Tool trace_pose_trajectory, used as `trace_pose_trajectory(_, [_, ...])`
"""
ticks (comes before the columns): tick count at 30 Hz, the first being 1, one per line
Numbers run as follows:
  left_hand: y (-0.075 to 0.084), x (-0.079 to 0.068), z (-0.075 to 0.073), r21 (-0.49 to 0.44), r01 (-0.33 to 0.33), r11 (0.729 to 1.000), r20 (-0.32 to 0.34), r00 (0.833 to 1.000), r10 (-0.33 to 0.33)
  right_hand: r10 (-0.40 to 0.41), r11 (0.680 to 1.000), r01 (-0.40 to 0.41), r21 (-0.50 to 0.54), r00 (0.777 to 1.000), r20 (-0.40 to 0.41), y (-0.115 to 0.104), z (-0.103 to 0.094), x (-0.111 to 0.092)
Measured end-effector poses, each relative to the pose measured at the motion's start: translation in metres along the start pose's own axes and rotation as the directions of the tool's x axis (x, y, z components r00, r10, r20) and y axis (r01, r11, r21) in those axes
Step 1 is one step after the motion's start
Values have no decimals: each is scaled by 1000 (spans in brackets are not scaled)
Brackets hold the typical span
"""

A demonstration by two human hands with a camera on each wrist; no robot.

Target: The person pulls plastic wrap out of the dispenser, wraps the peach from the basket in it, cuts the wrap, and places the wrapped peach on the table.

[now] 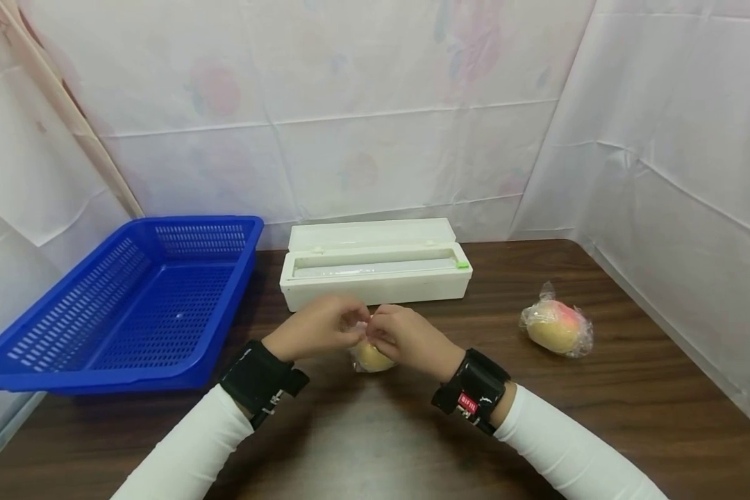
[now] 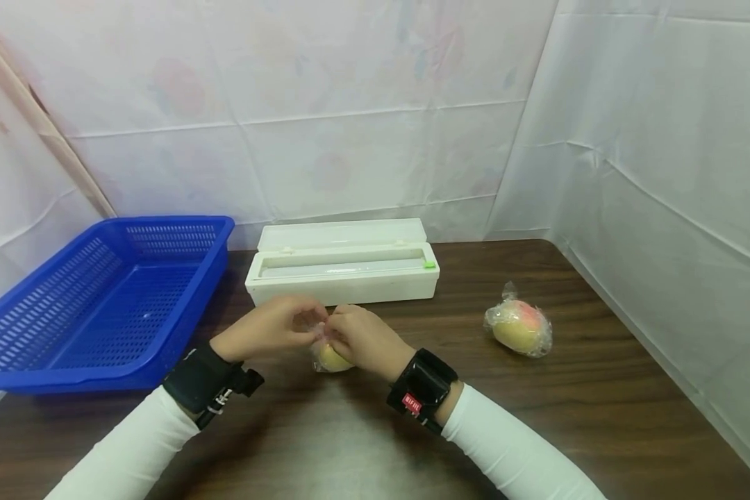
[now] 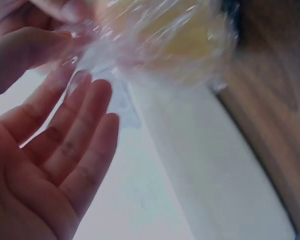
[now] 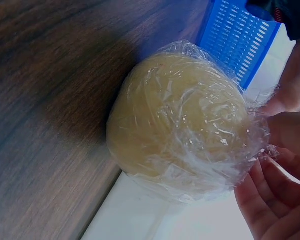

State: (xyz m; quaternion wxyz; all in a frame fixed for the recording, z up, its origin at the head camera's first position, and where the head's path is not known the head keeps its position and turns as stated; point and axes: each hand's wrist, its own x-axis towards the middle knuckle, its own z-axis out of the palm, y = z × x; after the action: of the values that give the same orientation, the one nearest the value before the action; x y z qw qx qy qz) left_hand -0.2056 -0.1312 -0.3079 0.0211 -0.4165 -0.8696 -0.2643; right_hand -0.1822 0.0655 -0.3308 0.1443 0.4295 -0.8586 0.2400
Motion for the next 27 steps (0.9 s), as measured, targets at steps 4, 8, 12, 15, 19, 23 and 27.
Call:
trace_pose_trajectory(4, [2, -6, -12, 34, -21, 999, -79, 997, 24, 17, 999, -17, -44, 1000, 4, 0, -2, -1])
trace_pose_trajectory(8, [4, -12, -21, 81, -14, 997, -121, 992, 23, 30, 998, -32, -63, 999, -31, 1, -5, -4])
trace_pose_trajectory(12, [3, -18, -25, 123, 2, 992, -142, 990, 15, 12, 999, -17, -48, 995, -101, 4, -12, -9])
trace_pose_trajectory(15, [1, -23, -26, 170, 15, 985, -181, 983, 16, -5, 999, -2, -44, 988, -154, 10, -21, -15])
trace_pose_trajectory(19, [0, -31, -26, 238, 34, 971, -233, 972, 23, 4, 997, -18, -69, 981, -195, 17, -32, -23])
trace_pose_trajectory(23, [-2, -41, -24, 321, 46, 946, -216, 976, 26, 32, 992, -54, -114, 981, -189, 24, -42, -35])
trace_pose_trajectory(27, [-4, -54, -19, 345, 104, 933, -124, 990, -64, 110, 975, -126, -185, 989, -94, 29, -50, -49])
